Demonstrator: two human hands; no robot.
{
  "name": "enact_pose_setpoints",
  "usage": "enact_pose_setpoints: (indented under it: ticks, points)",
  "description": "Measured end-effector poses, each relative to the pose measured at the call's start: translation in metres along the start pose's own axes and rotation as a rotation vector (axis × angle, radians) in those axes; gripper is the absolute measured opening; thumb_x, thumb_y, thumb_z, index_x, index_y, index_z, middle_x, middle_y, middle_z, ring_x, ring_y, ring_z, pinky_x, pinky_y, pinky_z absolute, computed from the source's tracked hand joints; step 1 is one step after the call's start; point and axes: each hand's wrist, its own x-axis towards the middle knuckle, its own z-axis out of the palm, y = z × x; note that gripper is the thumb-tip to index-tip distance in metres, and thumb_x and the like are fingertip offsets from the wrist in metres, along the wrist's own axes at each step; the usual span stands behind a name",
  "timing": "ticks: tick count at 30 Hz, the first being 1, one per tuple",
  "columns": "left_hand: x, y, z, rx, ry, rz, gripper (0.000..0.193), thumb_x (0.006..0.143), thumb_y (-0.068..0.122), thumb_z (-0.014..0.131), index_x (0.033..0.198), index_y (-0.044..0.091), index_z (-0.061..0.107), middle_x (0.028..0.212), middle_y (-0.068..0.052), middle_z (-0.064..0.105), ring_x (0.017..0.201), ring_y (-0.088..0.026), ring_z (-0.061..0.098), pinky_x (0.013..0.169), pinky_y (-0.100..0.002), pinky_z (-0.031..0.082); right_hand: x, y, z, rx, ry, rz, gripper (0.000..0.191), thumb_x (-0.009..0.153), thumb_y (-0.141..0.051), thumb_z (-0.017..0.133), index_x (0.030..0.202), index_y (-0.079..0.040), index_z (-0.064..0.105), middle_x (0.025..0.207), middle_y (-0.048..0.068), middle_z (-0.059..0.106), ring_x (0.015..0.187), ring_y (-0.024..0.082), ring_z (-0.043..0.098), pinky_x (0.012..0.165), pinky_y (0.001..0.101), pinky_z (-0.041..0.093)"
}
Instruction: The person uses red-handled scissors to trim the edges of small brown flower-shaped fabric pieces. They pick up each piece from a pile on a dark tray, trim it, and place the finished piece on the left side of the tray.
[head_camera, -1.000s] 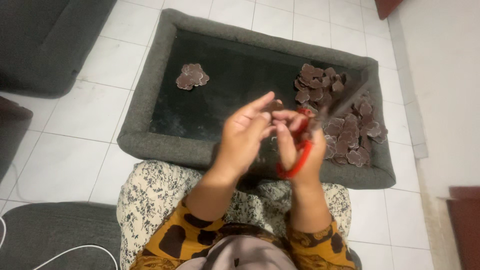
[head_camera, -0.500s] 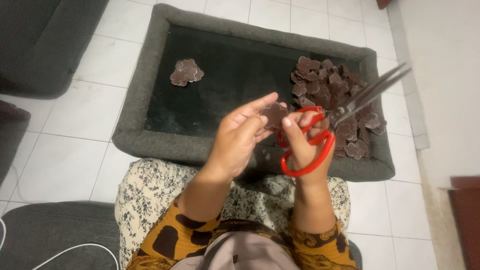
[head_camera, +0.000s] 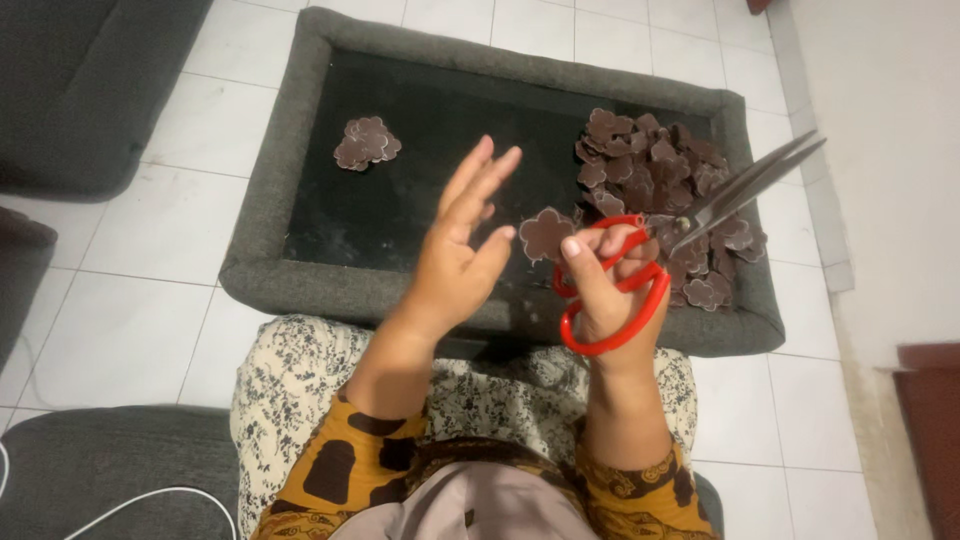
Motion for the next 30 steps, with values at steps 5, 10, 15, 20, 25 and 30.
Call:
enact_pose_setpoints:
  ticks: [5,10,15,20,25,30]
  points:
    - [0.005,0.001,-0.006,0.252,-0.012,0.194,0.041,0.090,0.001,0.072,0.124,0.026,0.073,0.173,-0.011,0.026,0.166,-0.040,0.015,0.131,-0.051,0.033,-0.001,-0.001,-0.002,-0.037,-0.002,0.017,0.023,0.094,0.001,0.071,0.099,-0.010,0.052,0.095,0.008,0.067,0.088,0.014,0.064,0.081,0.0285,0.050]
    - [0.007,-0.004,-0.006,0.420,0.049,0.362,0.019,0.084,0.008,0.087,0.090,0.024,0.078,0.168,-0.008,0.035,0.164,-0.037,0.011,0.137,-0.053,0.017,-0.002,0.000,-0.005,-0.008,-0.044,0.016,0.020,0.097,-0.002,0.069,0.098,-0.011,0.051,0.094,0.008,0.066,0.088,0.016,0.065,0.083,0.0303,0.052]
    - [0.007,-0.007,-0.007,0.407,0.091,0.411,0.017,0.086,0.011,0.089,0.090,0.024,0.078,0.168,-0.006,0.035,0.163,-0.035,0.011,0.134,-0.048,0.017,0.003,0.002,-0.010,0.058,-0.083,0.023,0.012,0.099,-0.005,0.061,0.096,-0.011,0.051,0.096,0.010,0.068,0.089,0.019,0.065,0.086,0.0333,0.054]
    - [0.007,-0.006,-0.004,0.405,0.099,0.430,0.016,0.091,0.011,0.087,0.093,0.025,0.078,0.170,-0.005,0.034,0.161,-0.032,0.008,0.136,-0.047,0.023,0.004,0.004,-0.012,0.096,-0.117,0.063,0.012,0.094,-0.010,0.063,0.098,-0.012,0.052,0.100,0.011,0.070,0.090,0.018,0.066,0.087,0.0333,0.053]
    - [0.009,0.000,0.002,0.513,0.093,0.406,0.018,0.091,0.009,0.083,0.094,0.026,0.080,0.165,-0.007,0.038,0.160,-0.036,0.018,0.135,-0.049,0.025,0.000,0.012,-0.009,0.005,-0.102,-0.060,0.023,0.096,0.000,0.070,0.097,-0.011,0.050,0.099,0.008,0.064,0.087,0.015,0.061,0.081,0.0288,0.051]
    - [-0.002,0.015,0.017,0.121,-0.026,-0.035,0.037,0.100,0.004,0.061,0.135,0.016,0.064,0.148,-0.012,0.059,0.142,-0.031,0.059,0.121,-0.041,0.049,0.003,0.019,-0.006,-0.367,-0.004,-0.383,0.029,0.094,0.005,0.071,0.101,-0.010,0.047,0.102,0.007,0.062,0.085,0.012,0.058,0.076,0.0256,0.050]
